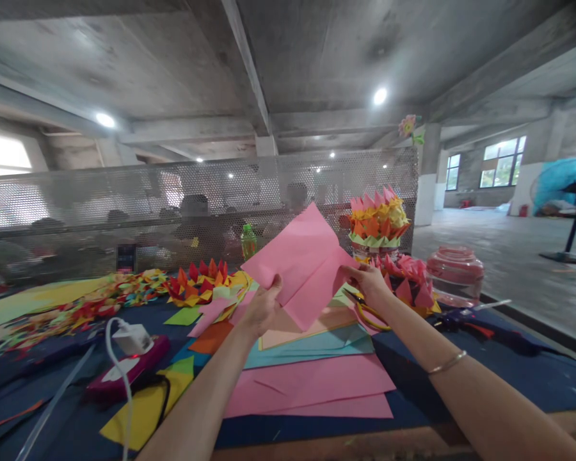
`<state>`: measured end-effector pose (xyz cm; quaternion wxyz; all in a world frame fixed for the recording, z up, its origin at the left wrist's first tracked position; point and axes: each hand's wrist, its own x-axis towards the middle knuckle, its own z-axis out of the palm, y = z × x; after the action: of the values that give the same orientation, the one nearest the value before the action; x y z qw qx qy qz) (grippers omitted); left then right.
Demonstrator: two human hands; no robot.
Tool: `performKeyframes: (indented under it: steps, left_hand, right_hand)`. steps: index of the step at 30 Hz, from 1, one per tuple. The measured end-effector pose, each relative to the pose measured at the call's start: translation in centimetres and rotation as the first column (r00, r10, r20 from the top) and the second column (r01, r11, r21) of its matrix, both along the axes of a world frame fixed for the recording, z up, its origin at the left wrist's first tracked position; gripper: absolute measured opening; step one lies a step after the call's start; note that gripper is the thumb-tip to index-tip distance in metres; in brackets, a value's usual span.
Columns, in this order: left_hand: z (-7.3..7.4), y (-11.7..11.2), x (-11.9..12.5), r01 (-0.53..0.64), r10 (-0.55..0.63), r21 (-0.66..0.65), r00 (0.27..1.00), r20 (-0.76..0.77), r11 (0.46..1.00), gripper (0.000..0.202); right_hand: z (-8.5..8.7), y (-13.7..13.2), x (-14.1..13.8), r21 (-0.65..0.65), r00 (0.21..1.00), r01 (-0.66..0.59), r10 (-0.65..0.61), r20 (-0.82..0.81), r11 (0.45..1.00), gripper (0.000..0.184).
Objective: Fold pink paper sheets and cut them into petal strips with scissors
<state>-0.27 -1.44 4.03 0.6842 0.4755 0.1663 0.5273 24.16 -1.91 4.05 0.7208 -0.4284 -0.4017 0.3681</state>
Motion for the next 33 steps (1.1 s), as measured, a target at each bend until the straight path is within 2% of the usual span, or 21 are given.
performKeyframes:
  steps: [3, 10, 19, 24, 33]
  left_hand:
    - [-0.2, 0.1, 0.0, 0.033, -0.033, 0.077, 0.999, 0.002, 0.996, 0.048]
    - [-0.6, 0.4, -0.1, 0.036, -0.036, 0.1, 0.999, -0.004, 0.994, 0.047]
    - [-0.3, 0.0, 0.2, 0.044, -0.049, 0.13, 0.998, 0.034, 0.991, 0.042]
    - [-0.3, 0.0, 0.2, -0.006, 0.001, 0.124, 0.999, 0.04, 0.992, 0.044]
    - [-0.5, 0.5, 0.0, -0.023, 0.022, 0.14, 1.0, 0.01, 0.99, 0.046]
  right_hand:
    - [-0.1, 0.1, 0.1, -0.002, 1.0, 0.015, -0.015, -0.005, 1.0, 0.038]
    - [-0.3, 0.6, 0.5, 0.004, 0.999, 0.036, -0.036, 0.014, 0.999, 0.036]
    - [-0.1, 0.2, 0.5, -0.024, 0.997, 0.051, -0.05, 0.055, 0.998, 0.036]
    - [-0.3, 0.3, 0.5, -0.02, 0.995, 0.057, -0.055, 0.085, 0.998, 0.037]
    - [-0.9, 1.1, 1.0, 0.022, 0.987, 0.057, -0.06, 0.148, 0.998, 0.035]
